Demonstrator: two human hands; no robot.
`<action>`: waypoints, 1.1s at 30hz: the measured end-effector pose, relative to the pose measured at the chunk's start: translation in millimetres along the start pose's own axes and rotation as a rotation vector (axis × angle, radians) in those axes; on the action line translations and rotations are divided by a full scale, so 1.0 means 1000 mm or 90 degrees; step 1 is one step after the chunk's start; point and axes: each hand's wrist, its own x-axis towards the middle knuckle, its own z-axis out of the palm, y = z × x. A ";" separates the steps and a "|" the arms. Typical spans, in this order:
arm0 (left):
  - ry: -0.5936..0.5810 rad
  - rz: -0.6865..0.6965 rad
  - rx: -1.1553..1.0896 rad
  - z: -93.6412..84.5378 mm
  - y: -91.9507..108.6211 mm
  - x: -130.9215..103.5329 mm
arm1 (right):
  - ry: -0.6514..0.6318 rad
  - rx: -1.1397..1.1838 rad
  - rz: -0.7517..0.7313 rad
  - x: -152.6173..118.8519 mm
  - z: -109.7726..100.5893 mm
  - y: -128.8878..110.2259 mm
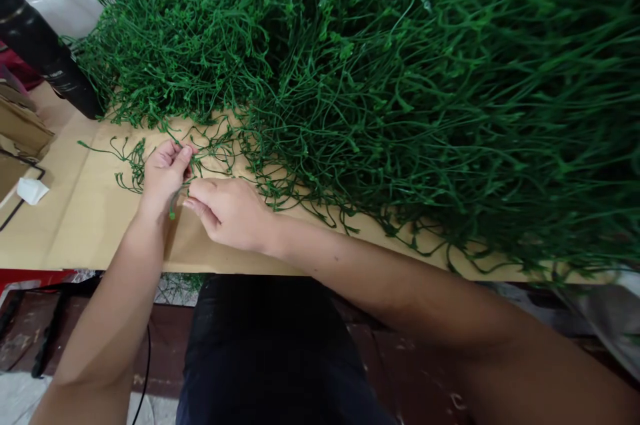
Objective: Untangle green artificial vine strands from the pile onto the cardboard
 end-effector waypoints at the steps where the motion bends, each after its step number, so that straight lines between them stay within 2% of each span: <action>1: 0.000 -0.007 0.004 0.002 -0.001 -0.001 | -0.015 -0.007 -0.003 0.000 0.000 -0.001; 5: 0.015 -0.021 0.018 0.008 -0.007 0.002 | -0.033 -0.027 0.018 -0.005 -0.002 -0.003; 7: 0.071 -0.021 0.036 0.004 -0.009 0.009 | -0.060 -0.018 -0.022 -0.013 0.001 -0.013; 9: 0.184 -0.036 0.051 -0.005 -0.009 0.017 | -0.097 -0.004 -0.166 -0.026 0.007 -0.030; 11: 0.285 -0.082 0.048 -0.015 -0.007 0.021 | -0.072 -0.010 -0.353 -0.038 0.012 -0.047; 13: 0.277 -0.118 0.029 -0.021 -0.003 0.019 | 0.012 -0.053 -0.419 -0.043 0.010 -0.054; 15: 0.190 -0.102 0.004 -0.021 0.000 0.013 | 0.051 -0.124 -0.356 -0.040 -0.003 -0.046; 18: 0.078 -0.049 -0.029 -0.013 0.003 0.005 | 0.050 -0.212 -0.167 -0.033 -0.038 -0.013; 20: 0.046 -0.033 -0.043 -0.007 0.005 0.004 | 0.122 -0.240 -0.061 -0.033 -0.064 0.013; 23: 0.016 -0.022 -0.056 -0.001 0.007 0.004 | 0.232 -0.263 0.023 -0.038 -0.090 0.045; 28: -0.019 -0.025 -0.047 0.001 0.010 0.001 | 0.320 -0.273 0.079 -0.036 -0.096 0.070; 33: -0.031 -0.004 -0.036 0.001 0.010 0.000 | 0.289 -0.240 0.126 -0.022 -0.087 0.058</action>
